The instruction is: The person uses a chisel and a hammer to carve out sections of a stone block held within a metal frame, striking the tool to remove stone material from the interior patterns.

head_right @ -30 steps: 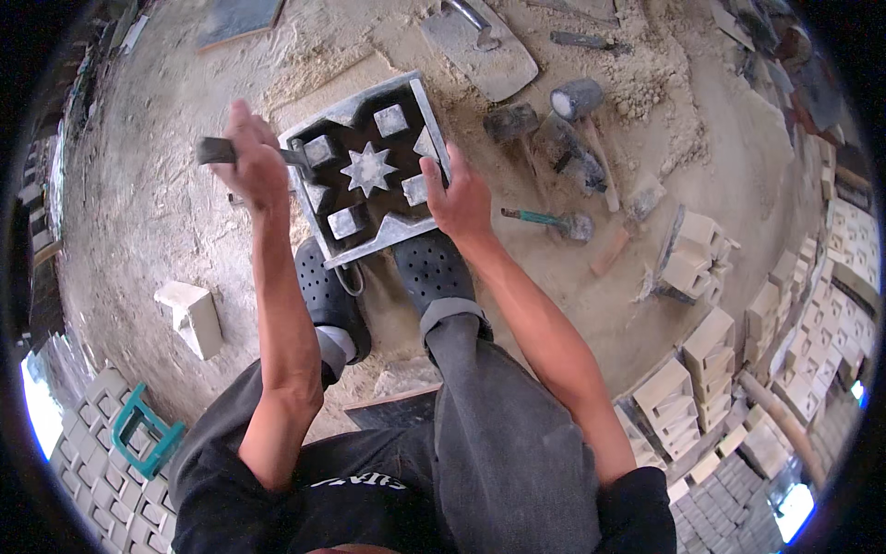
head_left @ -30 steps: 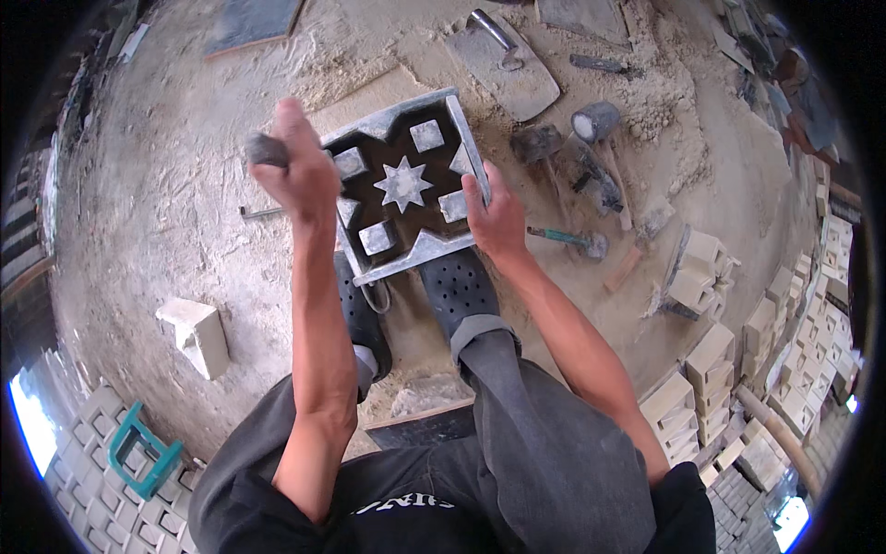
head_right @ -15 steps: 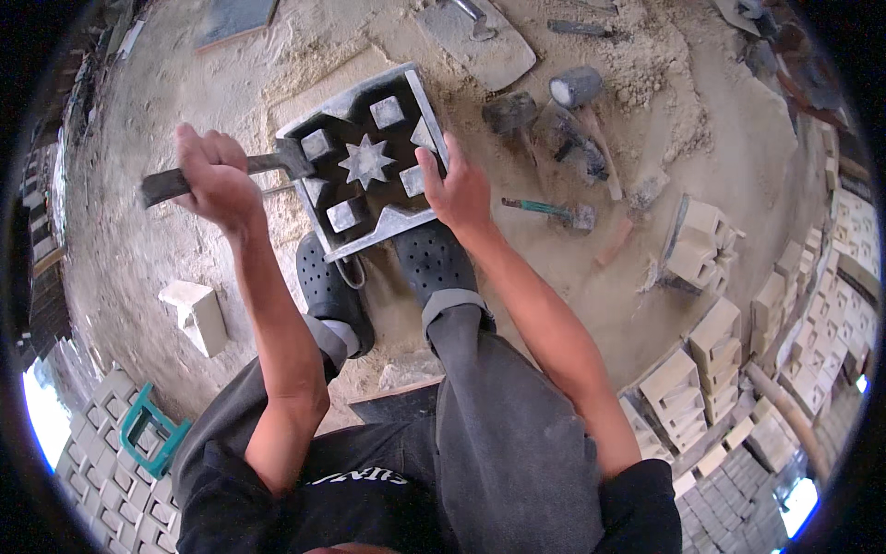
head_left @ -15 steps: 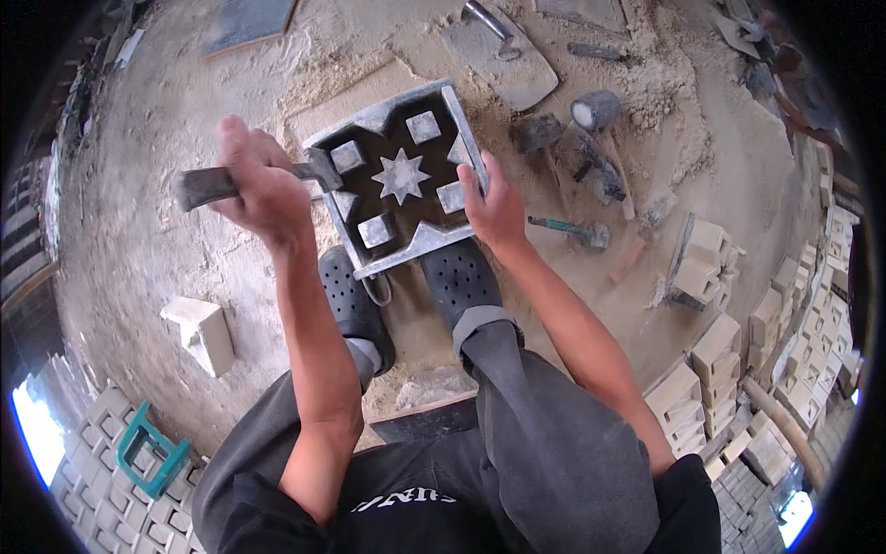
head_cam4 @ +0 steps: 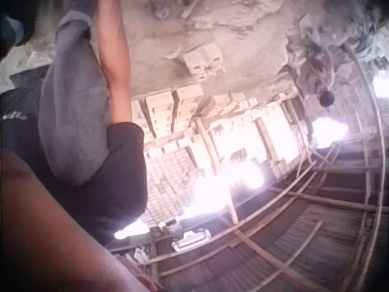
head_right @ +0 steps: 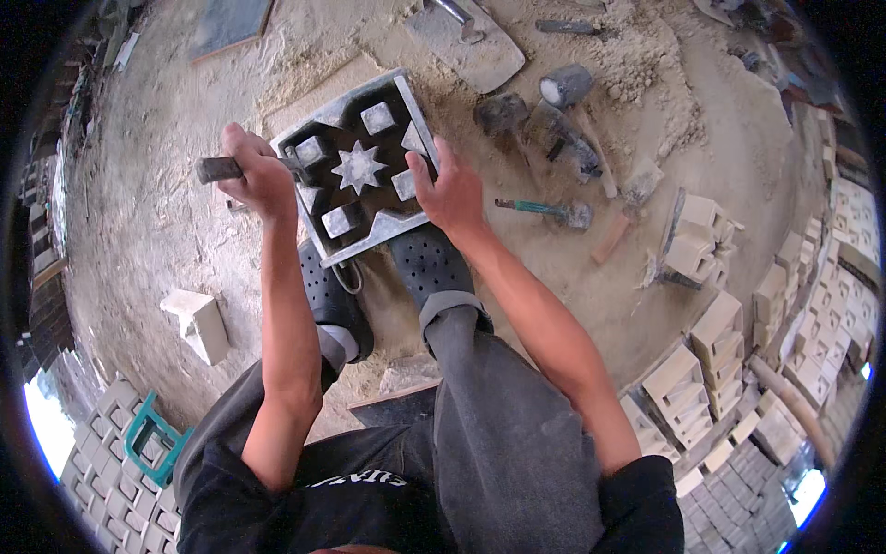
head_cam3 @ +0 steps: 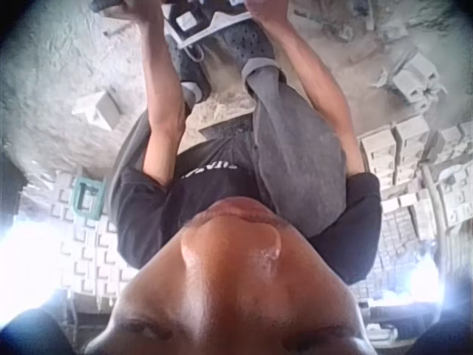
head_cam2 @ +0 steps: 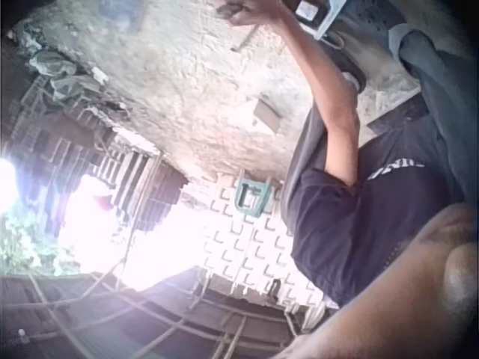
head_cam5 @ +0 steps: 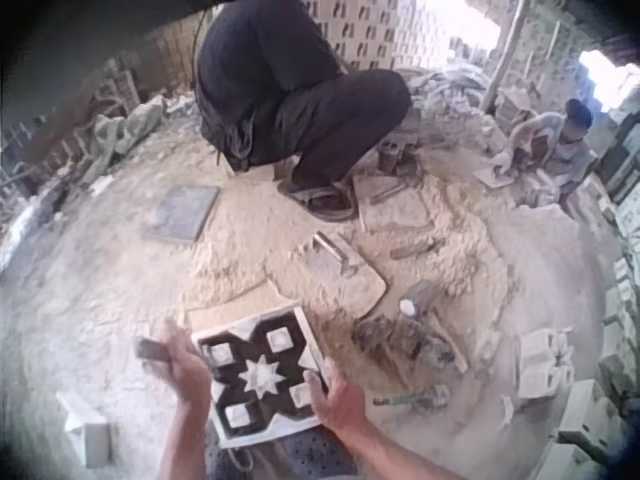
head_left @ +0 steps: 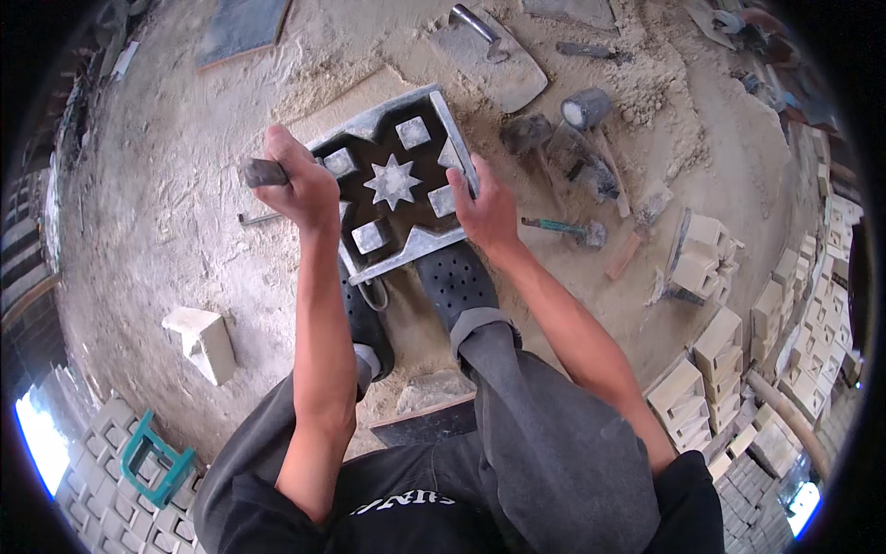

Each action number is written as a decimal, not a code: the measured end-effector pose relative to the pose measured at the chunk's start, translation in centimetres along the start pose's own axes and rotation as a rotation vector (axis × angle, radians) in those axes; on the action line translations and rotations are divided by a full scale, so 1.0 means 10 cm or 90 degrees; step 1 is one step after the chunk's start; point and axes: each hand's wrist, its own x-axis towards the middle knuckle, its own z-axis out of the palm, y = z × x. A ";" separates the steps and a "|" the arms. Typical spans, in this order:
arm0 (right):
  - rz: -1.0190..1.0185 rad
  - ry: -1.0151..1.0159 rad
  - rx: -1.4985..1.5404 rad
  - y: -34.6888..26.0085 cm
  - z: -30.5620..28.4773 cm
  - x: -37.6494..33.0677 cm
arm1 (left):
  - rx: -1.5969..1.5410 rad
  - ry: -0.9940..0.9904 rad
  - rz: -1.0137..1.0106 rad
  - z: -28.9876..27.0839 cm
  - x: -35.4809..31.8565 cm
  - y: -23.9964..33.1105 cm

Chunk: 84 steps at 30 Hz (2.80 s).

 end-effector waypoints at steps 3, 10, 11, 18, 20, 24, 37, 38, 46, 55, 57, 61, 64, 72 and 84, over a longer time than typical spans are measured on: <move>0.017 -0.001 -0.006 0.04 -0.01 -0.01 | -0.045 0.029 -0.130 -0.02 0.08 0.22; -0.006 0.029 -0.017 0.07 0.04 -0.02 | 0.082 0.241 -0.119 -0.05 0.09 0.74; -0.010 0.033 -0.019 0.07 0.04 -0.03 | 0.096 0.265 -0.116 -0.01 0.03 0.78; -0.003 0.029 -0.026 0.07 0.05 -0.02 | 0.066 0.163 -0.039 0.04 -0.17 0.71; -0.001 0.021 -0.031 0.04 0.01 -0.02 | -0.076 0.091 -0.091 0.04 -0.25 0.49; 0.013 0.019 -0.015 0.06 0.04 -0.04 | -0.190 -0.368 -0.061 -0.24 -0.07 0.23; 0.034 0.014 -0.015 0.05 0.02 -0.04 | -0.211 -0.328 -0.066 -0.31 -0.14 0.42; 0.016 0.019 -0.011 0.02 0.05 -0.02 | -0.133 -0.316 -0.059 -0.32 -0.20 0.19; 0.028 0.014 -0.025 0.09 0.03 -0.06 | -0.127 -0.217 -0.102 -0.17 -0.01 0.62; 0.035 0.007 -0.006 0.11 0.00 -0.03 | -0.126 -0.194 -0.090 -0.18 0.00 0.41; 0.025 0.005 -0.005 0.07 0.03 -0.02 | -0.164 -0.226 -0.109 -0.24 0.06 0.43; -0.013 0.026 -0.017 0.01 0.07 -0.02 | -0.065 -0.297 -0.118 -0.28 0.04 0.13; 0.019 0.005 -0.005 0.05 0.00 -0.02 | -0.111 -0.337 -0.077 -0.24 0.07 0.38; -0.050 0.058 -0.037 0.06 0.05 -0.02 | -0.029 -0.289 -0.104 -0.17 0.05 0.12; -0.024 0.032 -0.033 0.02 0.01 0.00 | -0.074 -0.226 -0.035 -0.17 0.06 0.26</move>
